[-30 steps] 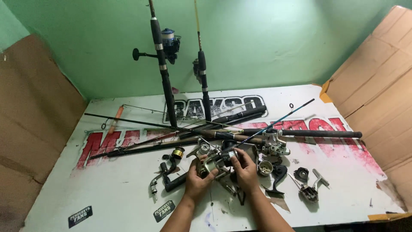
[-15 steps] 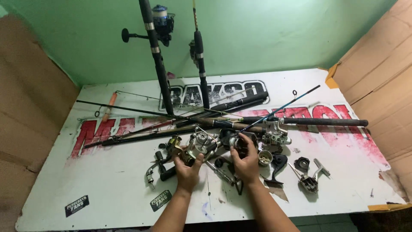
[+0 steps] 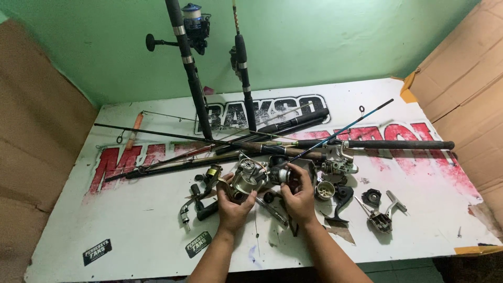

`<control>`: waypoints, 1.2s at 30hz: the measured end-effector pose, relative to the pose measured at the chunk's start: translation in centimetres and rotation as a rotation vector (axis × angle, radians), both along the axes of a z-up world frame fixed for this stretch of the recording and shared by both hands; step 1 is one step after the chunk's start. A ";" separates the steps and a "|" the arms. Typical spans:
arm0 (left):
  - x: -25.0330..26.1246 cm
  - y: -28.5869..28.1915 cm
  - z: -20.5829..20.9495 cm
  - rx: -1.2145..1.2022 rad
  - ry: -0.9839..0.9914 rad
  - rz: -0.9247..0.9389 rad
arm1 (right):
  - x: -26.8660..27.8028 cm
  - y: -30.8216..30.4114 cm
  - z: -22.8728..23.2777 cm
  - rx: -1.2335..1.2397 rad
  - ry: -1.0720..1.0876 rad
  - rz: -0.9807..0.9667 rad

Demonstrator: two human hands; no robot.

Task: The person is assembling and inspecting components of a fishing reel on a workbench.

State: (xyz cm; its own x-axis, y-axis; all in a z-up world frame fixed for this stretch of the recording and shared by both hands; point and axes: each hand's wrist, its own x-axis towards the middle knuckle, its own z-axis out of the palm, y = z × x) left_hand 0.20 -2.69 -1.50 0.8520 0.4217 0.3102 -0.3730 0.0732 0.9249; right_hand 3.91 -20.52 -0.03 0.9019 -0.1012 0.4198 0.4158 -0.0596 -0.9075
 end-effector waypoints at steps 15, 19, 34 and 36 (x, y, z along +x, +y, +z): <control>-0.6 -1.3 0.7 -0.110 0.148 -0.006 | 0.3 0.2 -1.0 0.221 0.038 0.132; -0.3 0.2 -0.1 -0.176 0.145 -0.037 | 0.5 -0.4 -1.3 0.293 0.106 0.196; -0.2 1.1 0.5 -0.039 0.263 -0.200 | 1.4 -0.9 0.2 -0.002 0.172 0.316; -0.5 1.3 1.0 -0.127 0.211 -0.207 | 1.2 -0.5 -0.5 0.054 0.181 0.389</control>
State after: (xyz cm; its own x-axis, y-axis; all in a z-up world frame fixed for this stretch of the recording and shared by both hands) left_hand -0.33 -1.39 -0.46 0.9636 0.2572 0.0733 -0.1389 0.2473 0.9589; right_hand 5.09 -21.04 -0.53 0.9356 0.2438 0.2553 0.2321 0.1201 -0.9653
